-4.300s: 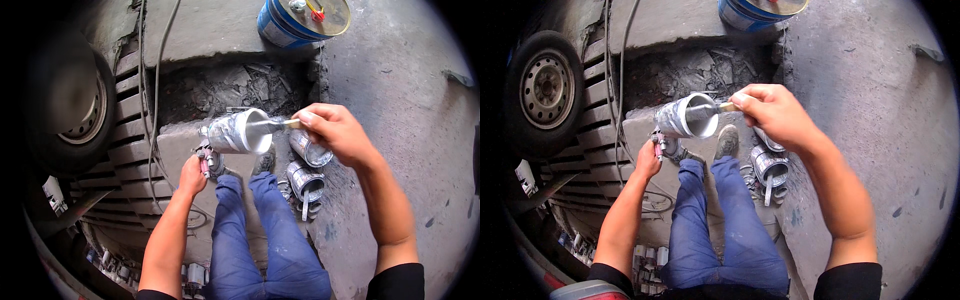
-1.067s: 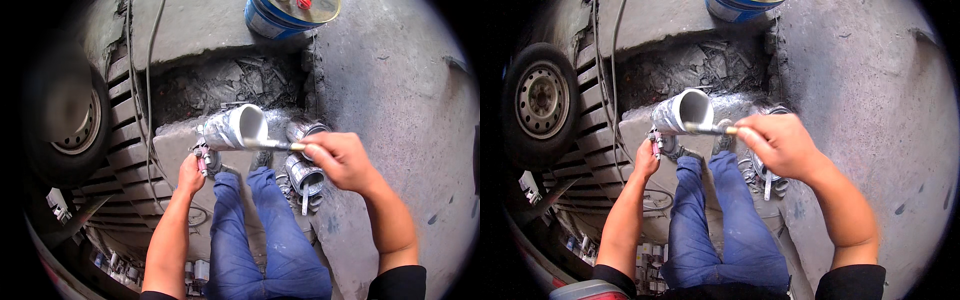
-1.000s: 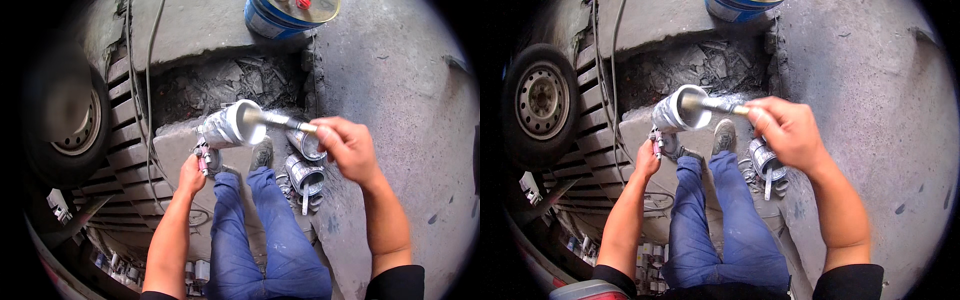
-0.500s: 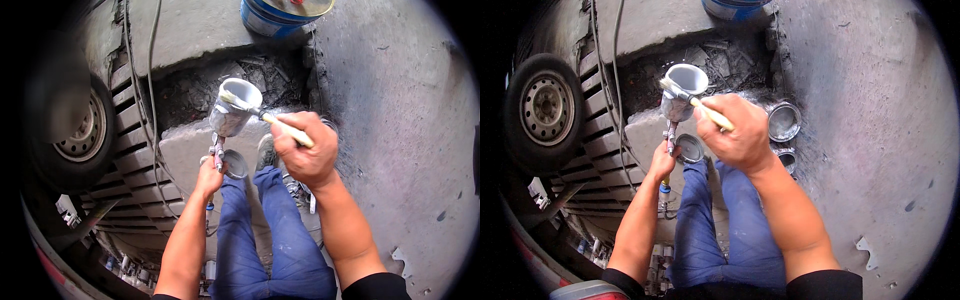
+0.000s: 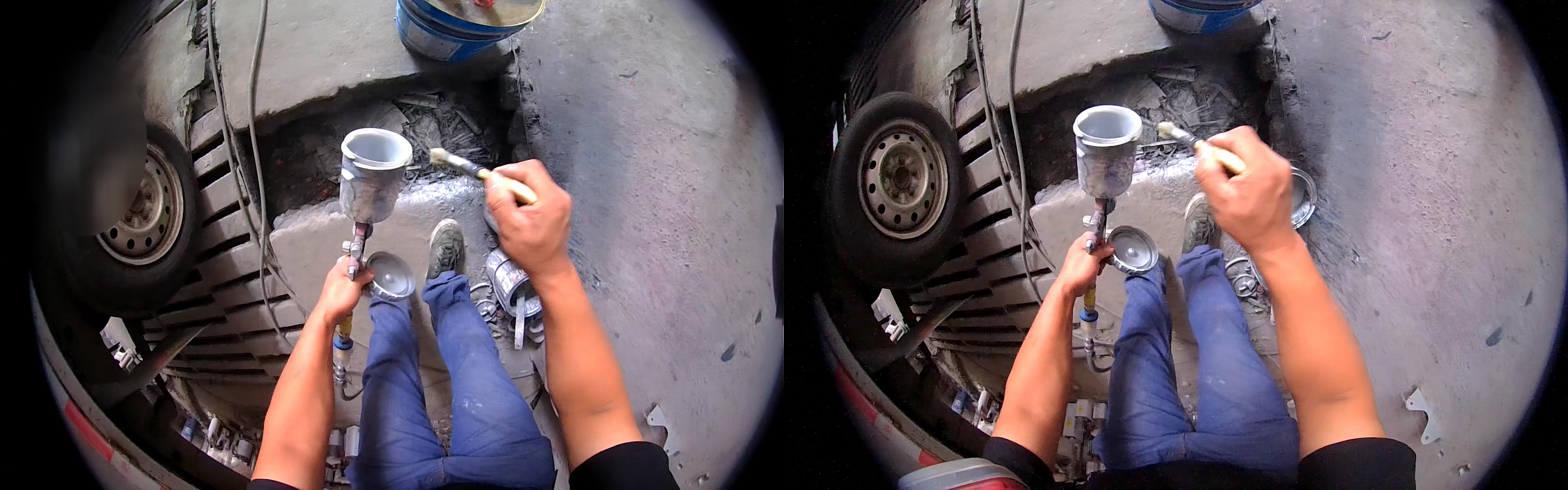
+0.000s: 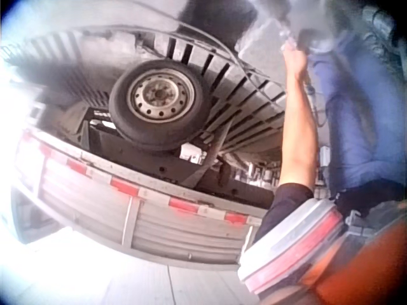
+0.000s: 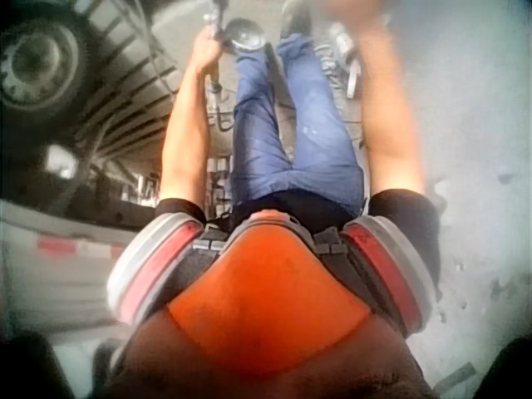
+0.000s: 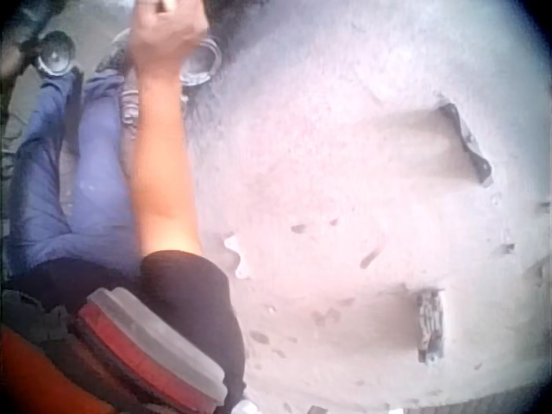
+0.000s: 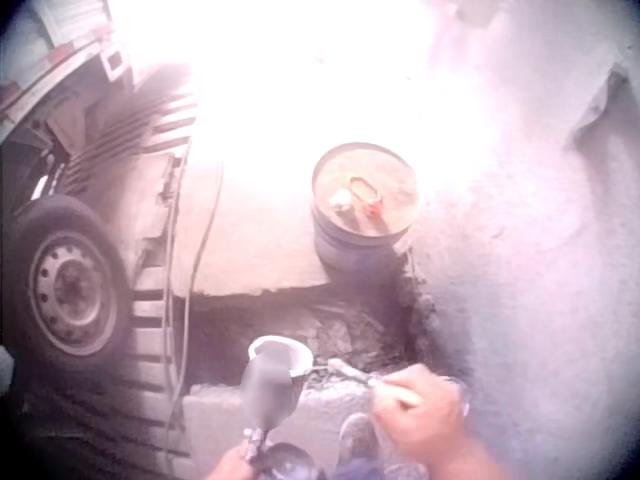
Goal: The person stirs a grey liquid in a spray gun cup using a brush, then pours it into a paint can. They repeat this process with a second can. Finally, they walk to a shelf, pick up a white paper, and use a metal scraper to clean the brush on the paper.
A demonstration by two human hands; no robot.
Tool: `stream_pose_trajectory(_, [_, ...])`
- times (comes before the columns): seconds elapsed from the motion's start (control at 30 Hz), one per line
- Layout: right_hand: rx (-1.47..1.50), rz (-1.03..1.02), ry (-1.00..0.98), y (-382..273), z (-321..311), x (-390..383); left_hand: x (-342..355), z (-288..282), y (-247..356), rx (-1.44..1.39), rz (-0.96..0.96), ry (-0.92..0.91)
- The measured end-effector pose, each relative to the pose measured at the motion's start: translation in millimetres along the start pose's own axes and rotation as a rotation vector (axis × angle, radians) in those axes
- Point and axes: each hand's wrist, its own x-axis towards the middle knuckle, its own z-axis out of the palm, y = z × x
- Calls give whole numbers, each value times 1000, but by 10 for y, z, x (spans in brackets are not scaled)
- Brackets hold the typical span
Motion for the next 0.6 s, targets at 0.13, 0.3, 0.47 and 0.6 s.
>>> stream_pose_trajectory(0.13, [256, -80, -53, -242, 4, 33, -65, -77, 44, -35, 18, -58])
stream_pose_trajectory(0.3, [206, 117, 2, 204, -55, 149, -171, -183, 226, -87, -118, -206])
stream_pose_trajectory(0.47, [344, 55, -120, -12, -94, 128, -152, -301, 134, -59, -102, -292])
stream_pose_trajectory(0.6, [534, 289, 2, 382, -158, 306, -221, -264, 233, -129, -157, -351])
